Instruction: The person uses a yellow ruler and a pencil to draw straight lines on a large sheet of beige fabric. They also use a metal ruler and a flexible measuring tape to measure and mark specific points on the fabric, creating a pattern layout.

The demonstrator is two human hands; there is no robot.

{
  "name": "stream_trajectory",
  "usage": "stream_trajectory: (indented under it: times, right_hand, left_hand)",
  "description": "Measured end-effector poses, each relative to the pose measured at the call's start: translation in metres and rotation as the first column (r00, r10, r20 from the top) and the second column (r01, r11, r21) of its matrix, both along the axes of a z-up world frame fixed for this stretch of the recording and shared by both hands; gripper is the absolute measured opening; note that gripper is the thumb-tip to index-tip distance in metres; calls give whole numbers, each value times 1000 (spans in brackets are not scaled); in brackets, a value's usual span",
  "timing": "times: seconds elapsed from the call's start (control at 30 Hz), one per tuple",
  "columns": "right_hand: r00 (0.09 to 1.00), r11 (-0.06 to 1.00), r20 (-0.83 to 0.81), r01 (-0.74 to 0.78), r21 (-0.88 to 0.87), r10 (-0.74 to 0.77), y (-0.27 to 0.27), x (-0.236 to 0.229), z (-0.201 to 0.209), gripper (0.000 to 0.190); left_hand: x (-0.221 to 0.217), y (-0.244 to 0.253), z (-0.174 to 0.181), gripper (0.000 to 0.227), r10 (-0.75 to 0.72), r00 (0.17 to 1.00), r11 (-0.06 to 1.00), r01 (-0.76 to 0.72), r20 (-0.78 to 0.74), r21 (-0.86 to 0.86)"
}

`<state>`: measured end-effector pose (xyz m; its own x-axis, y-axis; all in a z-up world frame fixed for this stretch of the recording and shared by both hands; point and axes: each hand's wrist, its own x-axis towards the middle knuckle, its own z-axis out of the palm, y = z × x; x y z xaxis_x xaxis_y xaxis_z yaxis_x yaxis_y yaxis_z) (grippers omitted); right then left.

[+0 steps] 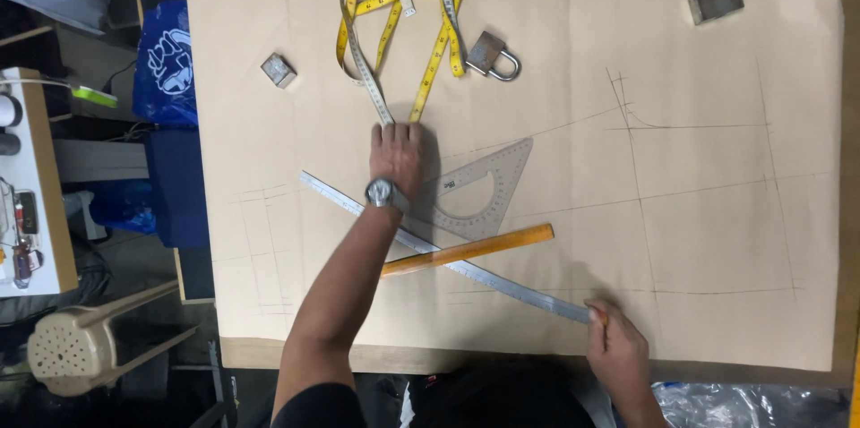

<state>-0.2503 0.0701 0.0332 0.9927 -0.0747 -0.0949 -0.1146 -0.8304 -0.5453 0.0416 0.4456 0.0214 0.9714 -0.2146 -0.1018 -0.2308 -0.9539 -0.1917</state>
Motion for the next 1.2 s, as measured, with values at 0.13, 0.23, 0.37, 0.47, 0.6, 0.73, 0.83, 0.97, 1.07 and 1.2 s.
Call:
stream_trajectory:
  times: [0.13,0.23,0.37,0.47,0.6,0.73,0.83,0.97,1.07,1.2]
  right_hand:
    - [995,996,-51,-79,30,80,14,18,1,24]
    - [994,997,-75,-82,8,82,19,20,-15,27]
    - [996,997,-34,-79,5,79,28,22,-20,32]
    - [994,995,-44,-102,-3,102,28,17,-23,29]
    - [981,999,-193,-28,18,31,33,13,-3,35]
    - [952,992,-287,81,-101,-107,27,-6,-15,33]
    - [867,982,-463,132,-137,-181,28,-4,-3,35]
    - [770,977,-602,157,-144,-212,37,3,9,37]
    - [833,985,-526,128,-120,-172,31,-13,-19,35]
    - [868,982,-471,88,-164,-157,34,-10,-27,32]
  left_hand:
    - [-76,-9,5,27,-22,994,986,40,112,-159]
    - [-131,-23,31,12,-61,995,921,87,79,-379]
    - [-173,-29,59,31,-167,984,797,171,61,-579]
    - [-153,-22,58,14,-124,989,726,142,75,-673]
    - [-96,9,46,22,-132,976,762,210,171,-612]
    - [-16,45,30,31,-12,932,864,192,362,-466]
    - [30,59,33,34,155,950,893,-17,272,-451]
    - [64,79,-3,64,322,946,901,-320,-45,-292]
    - [55,67,11,44,208,932,925,-89,296,-370]
    - [84,58,10,29,116,868,935,70,484,-348]
